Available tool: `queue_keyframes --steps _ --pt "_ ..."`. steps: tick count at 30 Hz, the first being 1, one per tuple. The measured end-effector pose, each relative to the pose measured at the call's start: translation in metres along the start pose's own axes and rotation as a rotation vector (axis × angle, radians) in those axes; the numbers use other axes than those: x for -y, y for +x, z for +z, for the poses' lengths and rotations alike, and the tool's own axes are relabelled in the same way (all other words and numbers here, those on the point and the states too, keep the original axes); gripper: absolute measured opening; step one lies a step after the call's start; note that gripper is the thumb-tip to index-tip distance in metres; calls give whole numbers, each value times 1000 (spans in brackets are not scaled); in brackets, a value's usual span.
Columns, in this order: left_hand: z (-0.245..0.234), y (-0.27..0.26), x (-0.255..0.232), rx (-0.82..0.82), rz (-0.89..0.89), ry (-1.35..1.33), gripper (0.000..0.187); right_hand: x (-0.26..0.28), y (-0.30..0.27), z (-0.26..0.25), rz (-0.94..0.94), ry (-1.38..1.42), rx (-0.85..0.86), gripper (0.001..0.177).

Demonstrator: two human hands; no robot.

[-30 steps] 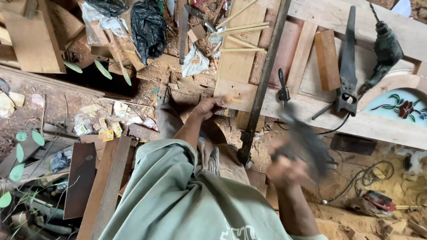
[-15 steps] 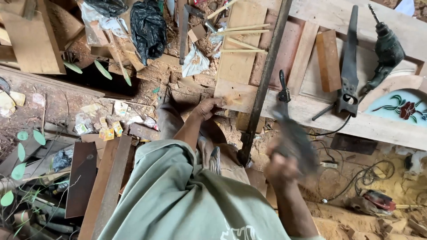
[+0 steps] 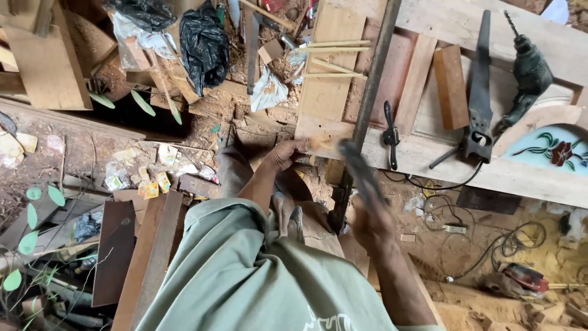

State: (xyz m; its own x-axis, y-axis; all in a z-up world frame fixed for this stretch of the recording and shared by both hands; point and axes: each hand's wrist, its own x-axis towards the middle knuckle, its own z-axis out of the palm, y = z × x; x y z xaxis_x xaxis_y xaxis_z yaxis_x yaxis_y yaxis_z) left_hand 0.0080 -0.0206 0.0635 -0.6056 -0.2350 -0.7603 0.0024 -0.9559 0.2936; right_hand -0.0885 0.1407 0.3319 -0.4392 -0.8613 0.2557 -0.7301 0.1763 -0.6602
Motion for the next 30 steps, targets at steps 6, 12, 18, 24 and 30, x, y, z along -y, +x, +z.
queue_keyframes --steps 6,12,18,24,30 --pt "-16 19 14 -5 -40 -10 65 -5 -15 8 492 25 192 41" --pt "8 2 -34 -177 194 367 77 -21 -56 10 660 399 -105 46" --pt "42 36 -96 -595 722 939 62 -23 -69 -2 820 430 -57 58" --pt "45 85 -113 -510 544 925 44 -25 -67 0 921 544 -27 60" --pt "41 60 -127 -413 726 1036 5 -46 -72 10 962 635 -109 58"
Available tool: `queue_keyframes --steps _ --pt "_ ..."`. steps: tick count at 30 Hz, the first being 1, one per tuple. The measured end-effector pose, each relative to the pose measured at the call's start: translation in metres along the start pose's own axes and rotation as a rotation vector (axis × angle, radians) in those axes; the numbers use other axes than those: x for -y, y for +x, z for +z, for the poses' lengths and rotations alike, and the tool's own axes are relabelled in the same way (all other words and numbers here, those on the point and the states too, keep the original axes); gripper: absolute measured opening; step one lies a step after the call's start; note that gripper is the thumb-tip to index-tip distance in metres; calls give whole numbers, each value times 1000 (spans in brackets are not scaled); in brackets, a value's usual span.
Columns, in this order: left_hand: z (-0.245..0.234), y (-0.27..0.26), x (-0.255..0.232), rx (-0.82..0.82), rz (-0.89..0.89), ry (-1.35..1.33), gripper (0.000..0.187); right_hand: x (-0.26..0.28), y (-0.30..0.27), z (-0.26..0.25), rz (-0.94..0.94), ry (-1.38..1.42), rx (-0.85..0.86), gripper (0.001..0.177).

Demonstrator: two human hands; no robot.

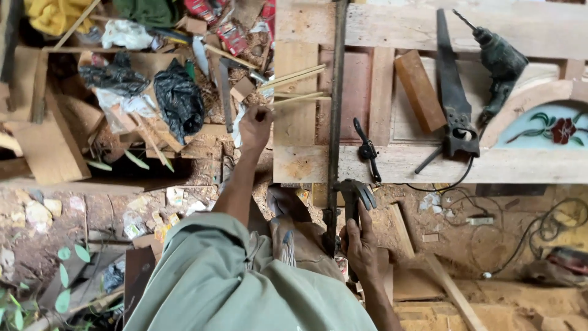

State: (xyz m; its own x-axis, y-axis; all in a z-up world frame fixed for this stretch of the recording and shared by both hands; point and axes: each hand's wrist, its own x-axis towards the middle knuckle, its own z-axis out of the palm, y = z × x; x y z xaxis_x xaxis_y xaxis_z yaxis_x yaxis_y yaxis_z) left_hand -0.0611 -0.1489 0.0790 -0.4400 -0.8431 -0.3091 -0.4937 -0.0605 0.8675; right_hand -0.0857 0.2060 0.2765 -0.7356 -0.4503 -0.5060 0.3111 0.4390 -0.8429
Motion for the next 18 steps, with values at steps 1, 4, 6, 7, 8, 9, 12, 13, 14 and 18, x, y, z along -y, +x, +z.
queue_keyframes --steps 1,4,6,7,8,9,12,13,14,18 --pt "-3 -1 2 -21 106 63 14 -1 2 -2 9 -37 -6 58" --pt "0 5 6 -34 109 147 30 6 7 -7 -10 -98 -22 59" --pt "5 11 8 -48 -6 172 38 7 12 -10 -42 -129 -10 59" --pt "9 14 9 -49 -209 57 42 3 13 -13 -34 -104 -23 59" --pt "13 16 10 -51 -412 -59 48 -1 15 -15 -26 -80 -36 59" --pt "14 19 6 -49 -412 -56 48 -2 15 -16 -23 -77 -37 59" --pt "21 22 -5 -49 -455 -273 55 -5 14 -19 12 26 -73 60" --pt "23 23 -10 -96 -455 -304 40 -5 15 -20 30 14 -76 61" --pt "25 25 -15 -144 -454 -336 29 -5 15 -21 47 3 -78 62" --pt "33 32 -11 -195 -435 -585 29 -2 15 -24 95 -34 -29 66"
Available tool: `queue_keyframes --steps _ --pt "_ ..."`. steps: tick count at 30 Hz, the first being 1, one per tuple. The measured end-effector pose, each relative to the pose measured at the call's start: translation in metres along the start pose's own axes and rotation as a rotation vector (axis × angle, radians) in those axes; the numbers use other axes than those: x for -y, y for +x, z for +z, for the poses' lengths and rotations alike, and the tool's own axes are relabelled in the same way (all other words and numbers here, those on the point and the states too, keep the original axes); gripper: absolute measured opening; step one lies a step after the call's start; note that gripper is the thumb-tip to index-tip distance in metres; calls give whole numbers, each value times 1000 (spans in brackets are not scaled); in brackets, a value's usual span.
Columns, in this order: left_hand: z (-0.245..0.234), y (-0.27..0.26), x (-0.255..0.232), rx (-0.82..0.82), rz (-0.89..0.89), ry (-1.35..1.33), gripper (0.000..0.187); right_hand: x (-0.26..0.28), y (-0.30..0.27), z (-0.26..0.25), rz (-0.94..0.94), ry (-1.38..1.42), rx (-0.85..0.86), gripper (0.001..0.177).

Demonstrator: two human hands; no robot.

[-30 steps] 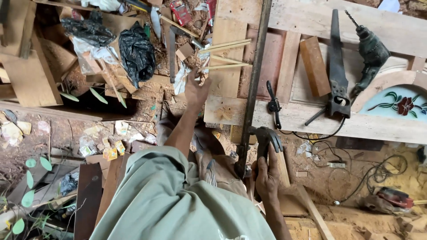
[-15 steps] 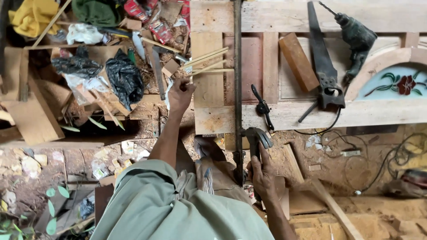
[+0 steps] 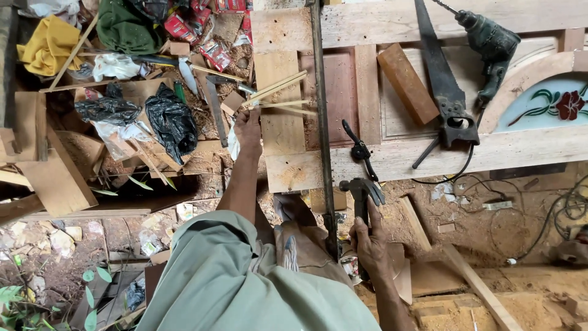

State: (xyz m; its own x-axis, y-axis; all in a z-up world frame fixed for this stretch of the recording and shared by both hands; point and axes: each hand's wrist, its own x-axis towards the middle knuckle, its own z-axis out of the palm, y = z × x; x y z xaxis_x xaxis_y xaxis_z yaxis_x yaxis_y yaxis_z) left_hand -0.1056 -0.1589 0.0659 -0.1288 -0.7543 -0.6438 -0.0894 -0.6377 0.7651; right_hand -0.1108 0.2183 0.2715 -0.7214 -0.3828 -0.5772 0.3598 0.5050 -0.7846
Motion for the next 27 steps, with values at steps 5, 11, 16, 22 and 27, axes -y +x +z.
queue_keyframes --steps 5,11,16,22,27 --pt "4 10 -6 -63 -146 -87 23 -28 4 -8 -158 -38 3 65" --pt "9 -18 -46 -78 -249 -62 40 -28 5 -11 -108 -71 -25 66" --pt "-7 -39 -47 -88 10 -32 18 -28 6 -12 -122 -58 -58 68" --pt "6 -52 -100 65 386 -76 52 8 6 -8 81 -4 -42 69" --pt "56 -1 -131 28 580 118 42 42 8 -17 274 -36 -5 49"
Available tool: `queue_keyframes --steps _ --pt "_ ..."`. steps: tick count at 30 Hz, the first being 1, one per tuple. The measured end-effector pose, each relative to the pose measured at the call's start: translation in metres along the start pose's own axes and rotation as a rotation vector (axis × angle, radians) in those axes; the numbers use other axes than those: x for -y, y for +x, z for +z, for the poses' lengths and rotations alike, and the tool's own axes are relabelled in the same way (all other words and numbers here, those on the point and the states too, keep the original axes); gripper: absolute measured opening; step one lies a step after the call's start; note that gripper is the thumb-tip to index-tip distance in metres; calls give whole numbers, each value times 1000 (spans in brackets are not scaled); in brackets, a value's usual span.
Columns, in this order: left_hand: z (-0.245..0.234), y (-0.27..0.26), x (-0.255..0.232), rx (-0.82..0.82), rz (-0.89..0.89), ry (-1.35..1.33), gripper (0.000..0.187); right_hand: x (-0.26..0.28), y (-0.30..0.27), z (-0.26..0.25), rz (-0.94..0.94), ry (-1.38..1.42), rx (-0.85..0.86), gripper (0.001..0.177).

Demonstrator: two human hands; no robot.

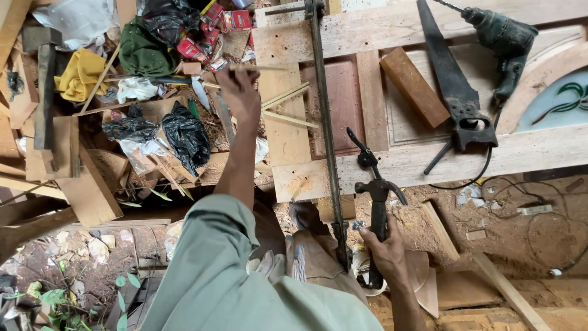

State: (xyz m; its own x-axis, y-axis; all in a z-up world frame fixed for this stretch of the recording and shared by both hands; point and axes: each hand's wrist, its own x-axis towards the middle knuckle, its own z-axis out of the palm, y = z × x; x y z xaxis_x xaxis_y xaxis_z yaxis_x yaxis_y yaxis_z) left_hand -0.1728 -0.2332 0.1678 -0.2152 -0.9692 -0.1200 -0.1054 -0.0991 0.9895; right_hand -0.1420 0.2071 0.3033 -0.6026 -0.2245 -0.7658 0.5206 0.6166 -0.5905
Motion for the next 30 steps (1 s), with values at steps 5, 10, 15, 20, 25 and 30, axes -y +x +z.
queue_keyframes --steps 5,10,15,20,25,30 --pt "45 59 33 68 335 221 20 -9 17 -17 -146 -39 113 63" --pt "62 70 38 97 348 211 18 -43 39 -15 -375 -168 56 60" --pt "59 69 33 135 405 183 14 -22 34 -3 -338 -88 33 63" --pt "52 63 31 166 414 211 15 -31 50 -1 -387 -21 33 63" --pt "51 57 21 175 458 255 12 8 34 8 -146 -26 -59 74" --pt "56 59 21 205 470 342 11 19 31 13 -169 -21 -82 66"
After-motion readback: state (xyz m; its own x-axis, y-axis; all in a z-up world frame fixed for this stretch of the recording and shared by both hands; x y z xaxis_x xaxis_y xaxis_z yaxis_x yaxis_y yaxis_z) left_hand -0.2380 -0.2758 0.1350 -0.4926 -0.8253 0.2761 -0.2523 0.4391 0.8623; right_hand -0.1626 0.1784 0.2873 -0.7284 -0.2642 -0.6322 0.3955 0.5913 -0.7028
